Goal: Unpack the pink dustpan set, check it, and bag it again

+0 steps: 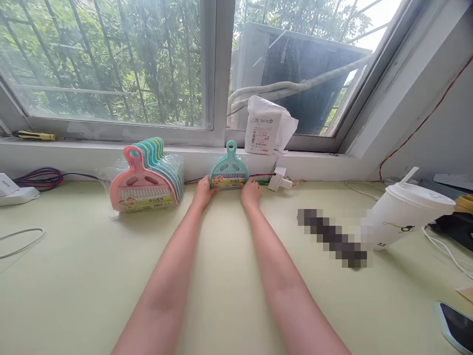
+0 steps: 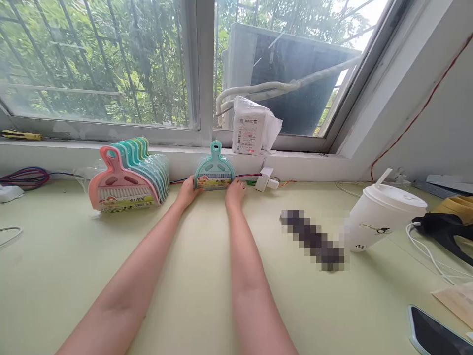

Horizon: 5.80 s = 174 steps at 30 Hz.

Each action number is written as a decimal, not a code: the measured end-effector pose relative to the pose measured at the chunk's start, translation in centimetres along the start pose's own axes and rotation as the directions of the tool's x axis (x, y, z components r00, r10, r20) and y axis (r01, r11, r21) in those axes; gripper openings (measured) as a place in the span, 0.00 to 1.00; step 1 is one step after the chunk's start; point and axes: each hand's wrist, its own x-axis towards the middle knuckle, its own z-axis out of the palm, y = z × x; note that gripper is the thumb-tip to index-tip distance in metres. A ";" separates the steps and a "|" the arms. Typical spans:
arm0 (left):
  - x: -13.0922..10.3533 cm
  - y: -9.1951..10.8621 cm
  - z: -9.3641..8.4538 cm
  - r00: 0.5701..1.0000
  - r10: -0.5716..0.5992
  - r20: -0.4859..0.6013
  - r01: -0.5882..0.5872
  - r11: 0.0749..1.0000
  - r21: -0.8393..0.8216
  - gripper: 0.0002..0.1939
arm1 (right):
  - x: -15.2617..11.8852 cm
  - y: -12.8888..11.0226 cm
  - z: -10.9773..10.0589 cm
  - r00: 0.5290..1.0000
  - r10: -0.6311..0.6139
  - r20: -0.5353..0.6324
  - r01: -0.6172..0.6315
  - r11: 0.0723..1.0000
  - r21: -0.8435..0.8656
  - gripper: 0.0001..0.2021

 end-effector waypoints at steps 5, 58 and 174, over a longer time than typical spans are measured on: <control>-0.1 -0.2 -0.3 0.993 -0.113 -0.039 0.114 0.993 0.027 0.22 | -0.1 0.1 0.1 0.997 -0.065 0.046 0.065 0.998 0.003 0.17; -15.2 5.3 -17.4 0.830 -0.449 0.332 0.557 0.697 -0.451 0.22 | -18.8 2.2 -11.4 0.851 -0.523 0.048 0.508 0.842 0.180 0.20; -22.2 17.1 -16.4 0.971 -0.071 -0.229 0.131 0.957 0.257 0.24 | -23.6 -1.0 -19.7 0.947 -0.280 -0.154 0.320 0.828 0.461 0.06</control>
